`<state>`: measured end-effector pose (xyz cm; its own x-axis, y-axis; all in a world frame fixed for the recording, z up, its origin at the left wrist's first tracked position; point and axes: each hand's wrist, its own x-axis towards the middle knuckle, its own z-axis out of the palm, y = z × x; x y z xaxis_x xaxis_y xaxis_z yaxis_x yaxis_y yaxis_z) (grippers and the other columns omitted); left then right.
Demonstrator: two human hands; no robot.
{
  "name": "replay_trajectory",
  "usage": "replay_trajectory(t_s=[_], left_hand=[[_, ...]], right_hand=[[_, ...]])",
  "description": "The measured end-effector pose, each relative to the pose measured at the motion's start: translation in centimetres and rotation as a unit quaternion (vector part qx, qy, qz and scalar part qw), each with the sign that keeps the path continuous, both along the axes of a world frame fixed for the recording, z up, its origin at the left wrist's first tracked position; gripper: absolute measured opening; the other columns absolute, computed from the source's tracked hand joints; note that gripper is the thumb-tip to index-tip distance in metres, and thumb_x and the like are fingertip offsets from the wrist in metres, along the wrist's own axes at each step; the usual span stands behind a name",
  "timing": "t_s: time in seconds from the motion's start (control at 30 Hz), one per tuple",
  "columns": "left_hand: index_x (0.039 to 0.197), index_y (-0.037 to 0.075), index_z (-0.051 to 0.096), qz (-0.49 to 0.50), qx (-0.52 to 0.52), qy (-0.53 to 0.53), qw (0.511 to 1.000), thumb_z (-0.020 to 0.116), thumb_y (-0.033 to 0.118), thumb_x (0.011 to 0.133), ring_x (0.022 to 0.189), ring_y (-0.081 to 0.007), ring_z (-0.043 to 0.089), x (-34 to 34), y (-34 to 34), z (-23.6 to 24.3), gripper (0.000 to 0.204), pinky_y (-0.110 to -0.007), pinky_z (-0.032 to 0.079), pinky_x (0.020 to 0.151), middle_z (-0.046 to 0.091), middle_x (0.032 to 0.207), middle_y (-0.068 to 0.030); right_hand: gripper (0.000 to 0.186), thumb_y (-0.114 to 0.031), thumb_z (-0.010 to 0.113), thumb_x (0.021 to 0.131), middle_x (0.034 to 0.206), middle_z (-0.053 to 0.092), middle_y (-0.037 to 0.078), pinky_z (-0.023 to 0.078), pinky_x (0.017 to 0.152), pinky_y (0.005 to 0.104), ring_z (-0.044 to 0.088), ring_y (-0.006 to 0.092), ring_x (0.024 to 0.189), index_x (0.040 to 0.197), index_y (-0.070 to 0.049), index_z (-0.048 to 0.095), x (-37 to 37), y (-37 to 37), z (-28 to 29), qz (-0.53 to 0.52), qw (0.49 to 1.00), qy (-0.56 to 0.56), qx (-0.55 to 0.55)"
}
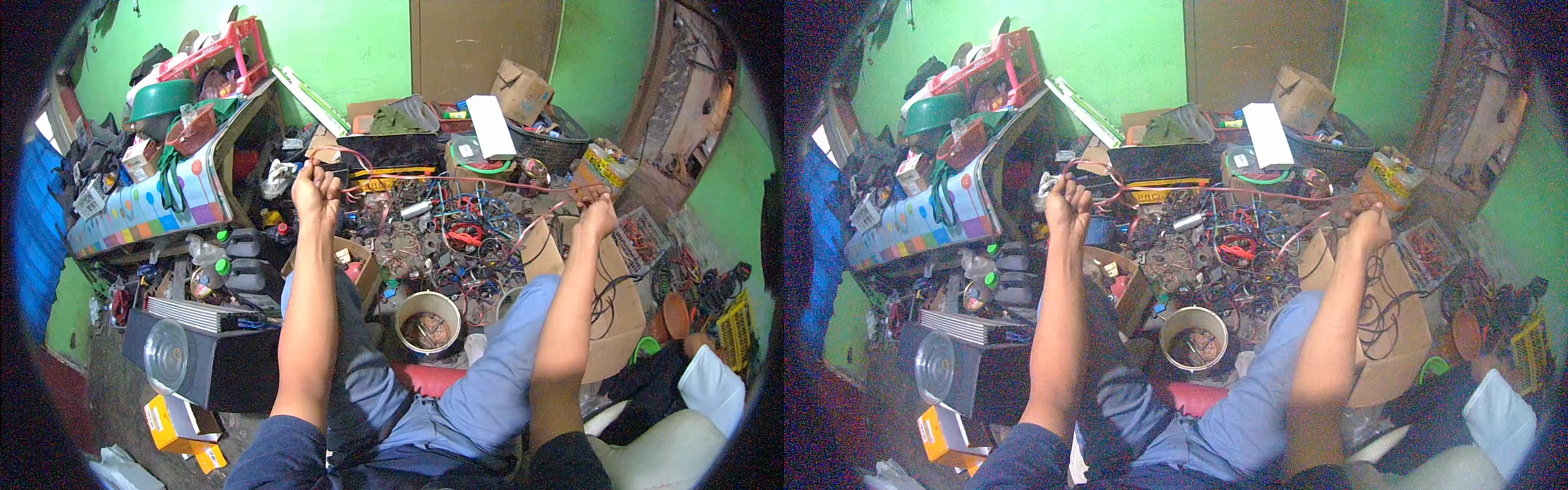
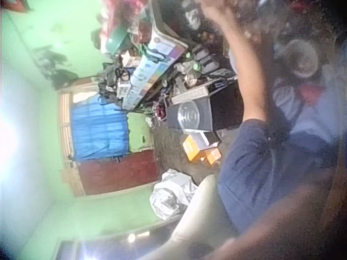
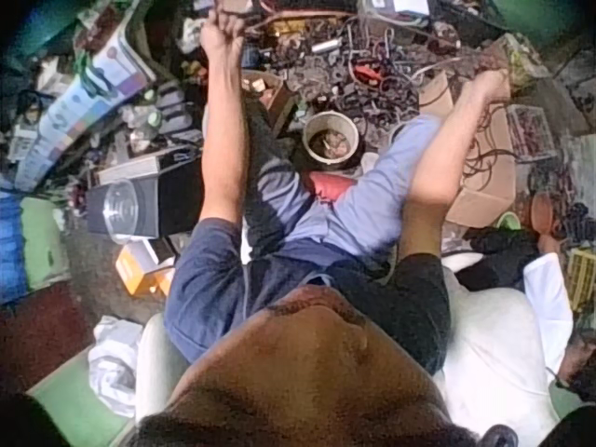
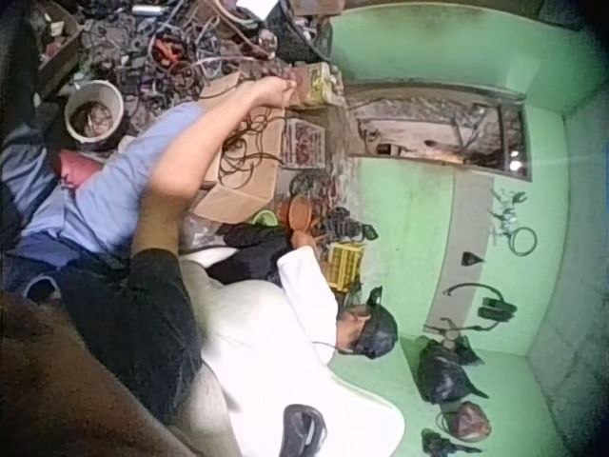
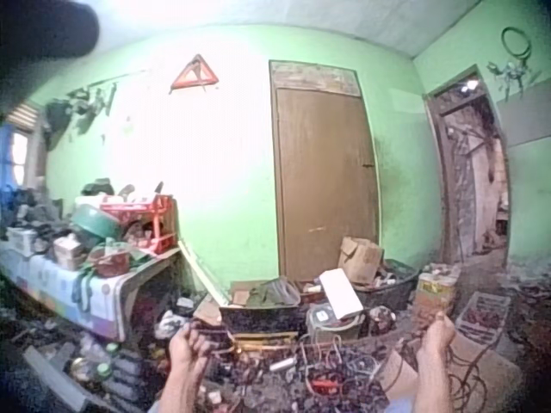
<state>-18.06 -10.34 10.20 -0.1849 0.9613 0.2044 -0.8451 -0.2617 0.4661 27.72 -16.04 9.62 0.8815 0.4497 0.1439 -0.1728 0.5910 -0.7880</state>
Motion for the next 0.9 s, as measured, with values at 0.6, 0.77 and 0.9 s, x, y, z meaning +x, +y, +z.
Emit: replay_trajectory(t_s=[0.6, 0.77, 0.9], left_hand=[[0.086, 0.006, 0.047, -0.113, -0.003, 0.079, 0.99, 0.038, 0.019, 0.097, 0.039, -0.0073, 0.023, 8.1, -2.2, -0.8, 0.02, -0.023, 0.021, 0.036, 0.027, 0.051, 0.003], [0.085, 0.005, 0.047, -0.06, -0.03, 0.096, 0.993, 0.042, 0.02, 0.096, 0.04, -0.0077, 0.023, 6.7, -1.5, -0.7, 0.019, -0.024, 0.02, 0.036, 0.027, 0.052, 0.0039], [0.084, 0.005, 0.048, -0.014, 0.004, 0.038, 0.999, 0.041, 0.019, 0.094, 0.039, -0.0071, 0.022, 2.0, -0.2, -0.1, 0.018, -0.024, 0.019, 0.036, 0.027, 0.051, 0.0048]], right_hand=[[0.024, -0.024, 0.063, 0.08, 0.086, 0.064, 0.019, 0.049, 0.073, 0.0407, 0.062, 0.0349, 0.082, 0.094, -0.004, 0.066, -21.5, -1.3, -2.8, 0.237, 0.712, -0.645, -0.144], [0.017, -0.018, 0.061, 0.081, 0.083, 0.065, 0.018, 0.049, 0.072, 0.0407, 0.063, 0.0344, 0.078, 0.084, -0.004, 0.068, -19.6, -1.2, -1.3, 0.182, 0.74, -0.637, -0.115], [0.017, -0.015, 0.059, 0.082, 0.08, 0.065, 0.018, 0.048, 0.07, 0.0364, 0.065, 0.0282, 0.073, 0.085, 0.0, 0.067, -15.4, 0.2, 0.1, 0.109, 0.824, -0.546, -0.107]])
